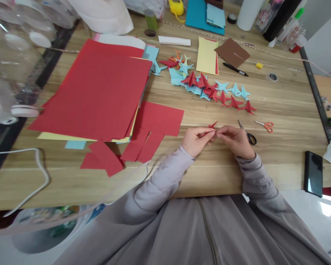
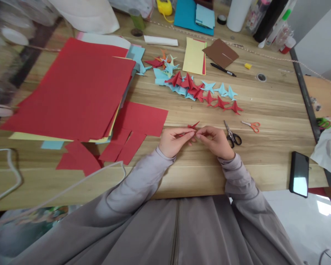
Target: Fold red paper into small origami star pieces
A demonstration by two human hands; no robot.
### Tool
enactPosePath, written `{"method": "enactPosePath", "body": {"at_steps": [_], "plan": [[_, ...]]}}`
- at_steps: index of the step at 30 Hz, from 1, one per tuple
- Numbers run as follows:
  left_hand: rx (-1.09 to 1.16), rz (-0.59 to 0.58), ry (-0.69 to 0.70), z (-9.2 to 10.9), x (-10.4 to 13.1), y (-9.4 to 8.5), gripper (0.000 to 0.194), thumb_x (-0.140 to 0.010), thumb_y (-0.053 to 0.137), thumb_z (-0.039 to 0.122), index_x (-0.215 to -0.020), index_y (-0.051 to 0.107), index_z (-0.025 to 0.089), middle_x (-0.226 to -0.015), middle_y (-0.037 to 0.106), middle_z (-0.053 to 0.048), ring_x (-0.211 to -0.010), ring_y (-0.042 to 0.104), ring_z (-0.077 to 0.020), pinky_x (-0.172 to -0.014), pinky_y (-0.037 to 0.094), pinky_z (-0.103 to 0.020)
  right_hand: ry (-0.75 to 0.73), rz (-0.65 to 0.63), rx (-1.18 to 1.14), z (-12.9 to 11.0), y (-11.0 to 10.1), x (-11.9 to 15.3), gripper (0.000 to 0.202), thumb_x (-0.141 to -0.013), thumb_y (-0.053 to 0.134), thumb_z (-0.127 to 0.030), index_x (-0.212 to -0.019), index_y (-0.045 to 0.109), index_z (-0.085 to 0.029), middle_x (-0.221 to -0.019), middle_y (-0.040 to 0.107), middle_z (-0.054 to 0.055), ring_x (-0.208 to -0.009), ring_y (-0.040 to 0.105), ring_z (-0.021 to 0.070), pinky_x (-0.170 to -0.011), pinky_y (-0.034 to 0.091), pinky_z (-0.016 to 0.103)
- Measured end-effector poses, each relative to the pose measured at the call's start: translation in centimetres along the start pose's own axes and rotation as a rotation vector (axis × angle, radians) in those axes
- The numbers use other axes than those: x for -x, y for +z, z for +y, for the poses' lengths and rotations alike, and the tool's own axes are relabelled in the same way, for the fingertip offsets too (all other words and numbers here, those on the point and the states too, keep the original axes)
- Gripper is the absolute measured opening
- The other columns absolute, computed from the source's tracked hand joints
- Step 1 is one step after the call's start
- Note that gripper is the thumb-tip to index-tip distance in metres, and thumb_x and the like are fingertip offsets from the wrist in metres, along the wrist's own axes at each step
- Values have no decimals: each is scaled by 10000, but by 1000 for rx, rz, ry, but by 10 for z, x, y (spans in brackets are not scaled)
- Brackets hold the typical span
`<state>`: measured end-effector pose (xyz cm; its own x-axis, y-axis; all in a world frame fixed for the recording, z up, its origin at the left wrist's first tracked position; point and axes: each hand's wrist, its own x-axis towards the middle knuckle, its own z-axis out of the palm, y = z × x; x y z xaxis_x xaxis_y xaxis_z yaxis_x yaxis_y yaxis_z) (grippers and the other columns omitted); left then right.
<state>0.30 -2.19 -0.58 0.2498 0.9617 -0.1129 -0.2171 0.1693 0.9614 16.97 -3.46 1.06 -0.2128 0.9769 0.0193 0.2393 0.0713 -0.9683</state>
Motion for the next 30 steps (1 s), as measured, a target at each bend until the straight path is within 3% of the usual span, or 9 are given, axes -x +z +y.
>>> {"method": "enactPosePath", "body": {"at_steps": [5, 11, 17, 30], "plan": [[1, 88, 62, 0, -2, 0, 211, -647, 766, 336, -752, 756, 154, -930, 739, -102, -641, 669, -150, -558, 561, -282, 31, 60, 0, 5, 4, -1, 222, -785, 680, -399, -792, 676, -177, -768, 691, 39, -740, 633, 159, -740, 508, 320], [-13, 150, 79, 0, -5, -3, 133, -651, 762, 280, -740, 766, 180, -887, 752, -85, -856, 690, -214, -809, 549, -362, -72, 119, 135, 0, 9, 1, 130, -789, 674, -320, -815, 666, -193, -793, 700, 37, -721, 633, 152, -684, 503, 291], [-24, 144, 67, -2, -5, -2, 150, -657, 750, 284, -750, 765, 167, -879, 753, -93, -762, 686, -195, -742, 547, -352, -258, 153, 378, -3, 12, 1, 74, -837, 601, -239, -811, 666, -215, -766, 698, 35, -717, 628, 163, -687, 488, 308], [-26, 147, 107, -4, -5, -1, 146, -656, 745, 280, -762, 764, 182, -942, 748, -88, -929, 680, -224, -819, 553, -369, -222, 144, 351, 3, 12, 2, 105, -842, 600, -283, -864, 689, -232, -813, 719, 37, -770, 649, 183, -740, 506, 332]]}}
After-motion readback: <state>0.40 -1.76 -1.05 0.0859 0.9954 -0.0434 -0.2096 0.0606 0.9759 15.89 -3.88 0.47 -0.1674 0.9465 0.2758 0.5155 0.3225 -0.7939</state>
